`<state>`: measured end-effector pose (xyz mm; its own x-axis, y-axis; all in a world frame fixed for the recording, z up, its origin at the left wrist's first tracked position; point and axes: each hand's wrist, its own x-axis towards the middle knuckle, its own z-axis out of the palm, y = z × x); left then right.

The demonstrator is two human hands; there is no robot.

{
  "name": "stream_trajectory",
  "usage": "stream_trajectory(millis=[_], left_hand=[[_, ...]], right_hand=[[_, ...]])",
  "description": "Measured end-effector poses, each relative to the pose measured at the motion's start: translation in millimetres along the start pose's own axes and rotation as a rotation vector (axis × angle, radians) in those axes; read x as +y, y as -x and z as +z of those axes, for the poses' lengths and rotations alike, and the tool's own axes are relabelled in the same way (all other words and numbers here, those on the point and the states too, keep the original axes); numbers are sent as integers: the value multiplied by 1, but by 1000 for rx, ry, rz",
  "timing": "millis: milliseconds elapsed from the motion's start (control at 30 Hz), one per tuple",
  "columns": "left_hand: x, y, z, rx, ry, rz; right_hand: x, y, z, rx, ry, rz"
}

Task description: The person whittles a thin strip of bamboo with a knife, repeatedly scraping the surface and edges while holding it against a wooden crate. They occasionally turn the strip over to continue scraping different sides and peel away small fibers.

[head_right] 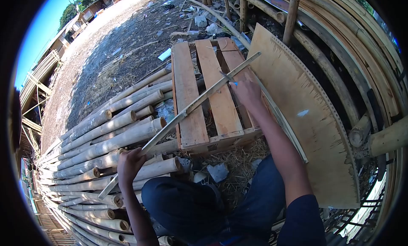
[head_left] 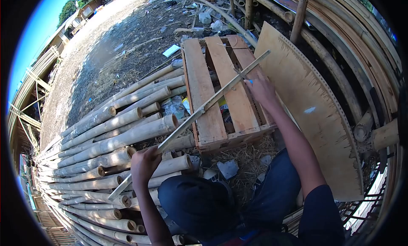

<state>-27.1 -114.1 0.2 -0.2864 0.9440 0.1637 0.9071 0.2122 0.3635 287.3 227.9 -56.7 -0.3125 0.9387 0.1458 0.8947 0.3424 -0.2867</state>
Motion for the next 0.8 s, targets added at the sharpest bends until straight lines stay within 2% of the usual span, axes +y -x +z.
stream_trajectory(millis=[33, 100, 167, 200, 267, 367, 400, 433, 500, 600, 667, 700, 767, 800], left_hand=[[2, 3, 0, -8, -3, -4], [6, -4, -2, -33, -28, 0], [6, -5, -2, -53, -33, -25], [0, -6, -1, -57, 1, -42], [3, -6, -2, -71, 44, -92], [3, -11, 1, -92, -60, -103], [10, -15, -6, -178, -76, -162], [17, -23, -11, -167, -77, -152], [29, -36, -17, -327, -168, -175], [32, -61, 3, -242, -123, 41], [45, -99, 13, -402, 9, -9], [45, -113, 23, -396, 14, -16], [40, -143, 46, -637, 6, -18], [38, -154, 52, -632, 6, -18]], right_hand=[[11, -5, -1, -13, 12, 106], [12, -14, 13, 22, -7, 97], [-2, -3, 33, 269, 157, -202], [6, -5, 31, 262, 157, -197], [24, -17, 8, 57, 40, 134], [13, -17, 19, 38, 60, 158], [12, -19, 20, 35, 58, 179], [13, -19, 21, 50, 56, 181], [15, -20, 25, 53, 86, 183], [22, -22, 45, 203, 103, 130], [21, -21, 43, 193, 98, 120], [20, -20, 41, 185, 91, 125], [19, -21, 39, 189, 89, 130], [19, -20, 39, 185, 87, 143]])
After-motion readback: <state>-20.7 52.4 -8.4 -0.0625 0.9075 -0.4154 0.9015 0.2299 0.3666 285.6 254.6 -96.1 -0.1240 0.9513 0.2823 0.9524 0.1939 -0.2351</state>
